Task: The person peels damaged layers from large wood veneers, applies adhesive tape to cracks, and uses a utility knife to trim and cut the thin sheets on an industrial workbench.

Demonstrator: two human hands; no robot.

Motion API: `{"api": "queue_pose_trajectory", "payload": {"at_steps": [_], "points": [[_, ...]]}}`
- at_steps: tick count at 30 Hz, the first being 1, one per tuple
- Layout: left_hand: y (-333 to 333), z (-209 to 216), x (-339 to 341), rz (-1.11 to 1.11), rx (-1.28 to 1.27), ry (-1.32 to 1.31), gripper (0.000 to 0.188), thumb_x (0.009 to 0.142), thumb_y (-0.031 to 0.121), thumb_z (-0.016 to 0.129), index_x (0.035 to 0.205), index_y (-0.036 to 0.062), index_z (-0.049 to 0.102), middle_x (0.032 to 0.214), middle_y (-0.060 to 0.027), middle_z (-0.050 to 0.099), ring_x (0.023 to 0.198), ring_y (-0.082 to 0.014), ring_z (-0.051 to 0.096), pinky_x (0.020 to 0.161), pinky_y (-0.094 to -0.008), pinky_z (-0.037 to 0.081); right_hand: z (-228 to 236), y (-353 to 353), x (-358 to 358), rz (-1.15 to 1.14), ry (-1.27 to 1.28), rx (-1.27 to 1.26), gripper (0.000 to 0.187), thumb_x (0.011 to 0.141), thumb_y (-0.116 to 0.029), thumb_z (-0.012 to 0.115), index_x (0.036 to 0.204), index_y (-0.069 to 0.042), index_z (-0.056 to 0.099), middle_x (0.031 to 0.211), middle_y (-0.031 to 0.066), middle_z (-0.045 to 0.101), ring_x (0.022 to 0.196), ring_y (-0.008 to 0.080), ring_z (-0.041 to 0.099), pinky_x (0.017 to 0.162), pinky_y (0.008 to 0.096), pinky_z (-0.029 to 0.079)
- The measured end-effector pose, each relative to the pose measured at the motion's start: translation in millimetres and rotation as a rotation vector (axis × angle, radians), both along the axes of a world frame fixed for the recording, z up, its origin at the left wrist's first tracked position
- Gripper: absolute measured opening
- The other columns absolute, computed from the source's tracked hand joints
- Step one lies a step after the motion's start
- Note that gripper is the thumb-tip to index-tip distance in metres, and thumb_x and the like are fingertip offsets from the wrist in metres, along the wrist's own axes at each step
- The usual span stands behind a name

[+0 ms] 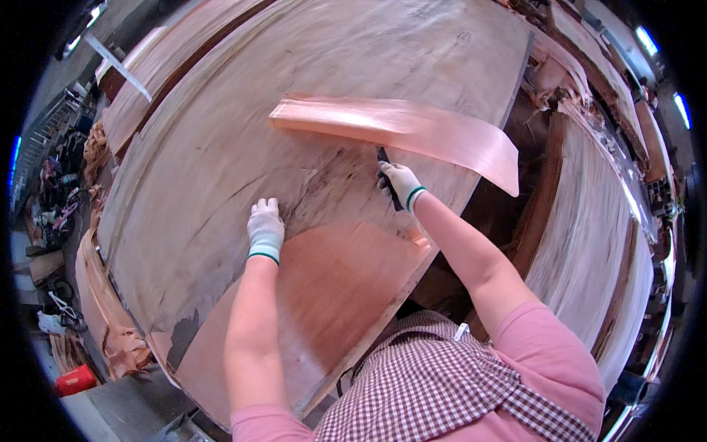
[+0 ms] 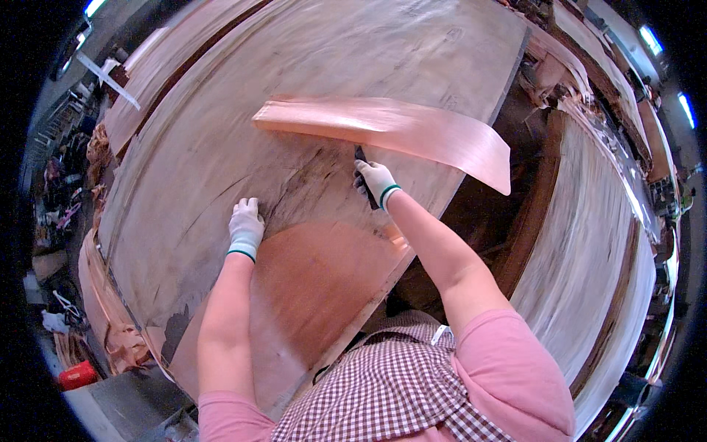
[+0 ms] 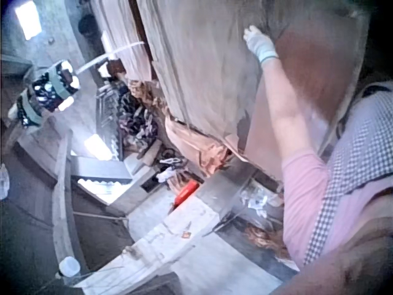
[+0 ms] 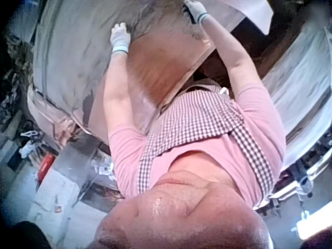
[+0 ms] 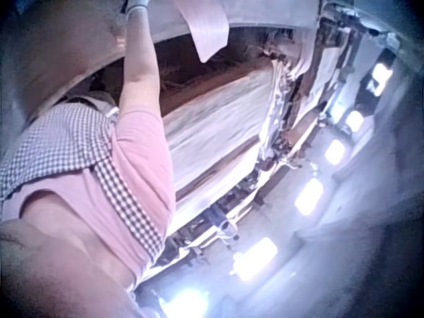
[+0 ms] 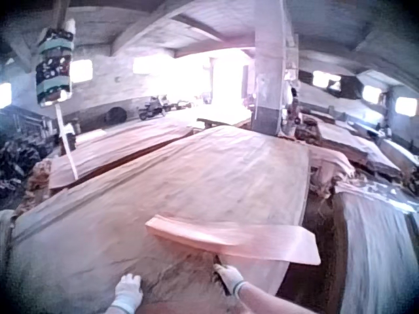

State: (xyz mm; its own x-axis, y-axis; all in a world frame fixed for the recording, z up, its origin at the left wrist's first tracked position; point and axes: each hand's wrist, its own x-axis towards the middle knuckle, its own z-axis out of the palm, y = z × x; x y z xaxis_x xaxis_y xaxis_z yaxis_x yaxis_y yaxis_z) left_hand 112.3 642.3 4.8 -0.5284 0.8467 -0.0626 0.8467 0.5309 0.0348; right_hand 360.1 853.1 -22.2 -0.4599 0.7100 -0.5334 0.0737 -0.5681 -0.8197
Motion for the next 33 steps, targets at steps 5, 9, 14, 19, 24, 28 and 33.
{"api": "queue_pose_trajectory", "payload": {"at_steps": [5, 9, 14, 19, 24, 28, 33], "points": [[-0.6, -1.7, -6.7, -0.020, 0.042, 0.061, 0.034, 0.075, 0.013, 0.064, 0.107, 0.0091, 0.055, 0.102, -0.0115, 0.058, 0.096, -0.0317, 0.058, 0.081, -0.0427, 0.050, 5.4, -6.8, 0.4, 0.023, -0.032, 0.059, 0.026, 0.094, -0.030, 0.053, 0.090, -0.004, 0.055, 0.065, 0.0050, 0.057, 0.046, 0.0141, 0.051, 0.043, 0.0283, 0.041], [-3.3, 19.5, -8.6, 0.097, 0.199, -0.092, 0.044, 0.075, 0.021, 0.067, 0.115, 0.0098, 0.052, 0.111, -0.0129, 0.056, 0.104, -0.0327, 0.056, 0.089, -0.0436, 0.046, 15.2, -10.3, -0.8, 0.208, -0.236, 0.272, 0.024, 0.092, -0.026, 0.053, 0.096, -0.003, 0.057, 0.069, 0.0091, 0.060, 0.056, 0.0186, 0.058, 0.050, 0.0329, 0.046], [-32.4, 27.9, -22.6, 0.122, -0.080, -0.141, 0.116, 0.064, 0.055, 0.075, 0.150, 0.0150, 0.008, 0.156, -0.0078, 0.008, 0.144, -0.0284, 0.002, 0.114, -0.0525, 0.001, 57.6, -45.0, -62.1, 0.792, -0.525, 1.118, 0.030, 0.087, -0.015, 0.049, 0.114, -0.014, 0.062, 0.104, 0.0186, 0.062, 0.100, 0.0340, 0.062, 0.078, 0.0469, 0.052], [-24.8, 30.7, -19.4, 0.151, -0.228, -0.179, 0.135, 0.052, 0.063, 0.078, 0.149, 0.0086, 0.002, 0.156, -0.0125, 0.004, 0.144, -0.0292, -0.001, 0.113, -0.0535, -0.001, 76.5, -70.6, -159.4, 1.006, -0.934, 1.284, 0.029, 0.084, -0.018, 0.057, 0.111, -0.015, 0.066, 0.113, 0.0137, 0.060, 0.100, 0.0286, 0.064, 0.074, 0.0434, 0.053], [-29.3, 21.4, -21.1, 0.066, -0.206, -0.227, 0.139, 0.048, 0.066, 0.078, 0.149, 0.0082, 0.003, 0.156, -0.0138, 0.006, 0.144, -0.0291, 0.002, 0.113, -0.0537, -0.001, 79.6, -75.3, -147.0, 1.177, -0.964, 1.344, 0.027, 0.081, -0.019, 0.062, 0.106, -0.013, 0.069, 0.112, 0.0110, 0.062, 0.099, 0.0269, 0.065, 0.072, 0.0409, 0.053], [-28.6, 19.5, -9.9, -0.135, -0.121, -0.111, 0.094, 0.067, 0.046, 0.076, 0.145, 0.0186, 0.030, 0.150, -0.0086, 0.030, 0.141, -0.0266, 0.020, 0.114, -0.0508, 0.009, 79.8, -67.1, -87.0, 1.123, -0.756, 1.314, 0.027, 0.082, -0.016, 0.058, 0.107, -0.012, 0.068, 0.109, 0.0151, 0.063, 0.095, 0.0298, 0.065, 0.073, 0.0415, 0.053], [-49.9, -0.1, -4.4, -0.318, 0.279, 0.000, 0.025, 0.078, 0.015, 0.064, 0.103, 0.0150, 0.063, 0.097, -0.0068, 0.065, 0.093, -0.0275, 0.061, 0.090, -0.0414, 0.046, 37.7, -87.1, -24.5, 0.285, 0.014, 1.099, 0.028, 0.083, -0.012, 0.056, 0.110, -0.006, 0.061, 0.093, 0.0150, 0.063, 0.076, 0.0238, 0.065, 0.062, 0.0374, 0.052]]}}
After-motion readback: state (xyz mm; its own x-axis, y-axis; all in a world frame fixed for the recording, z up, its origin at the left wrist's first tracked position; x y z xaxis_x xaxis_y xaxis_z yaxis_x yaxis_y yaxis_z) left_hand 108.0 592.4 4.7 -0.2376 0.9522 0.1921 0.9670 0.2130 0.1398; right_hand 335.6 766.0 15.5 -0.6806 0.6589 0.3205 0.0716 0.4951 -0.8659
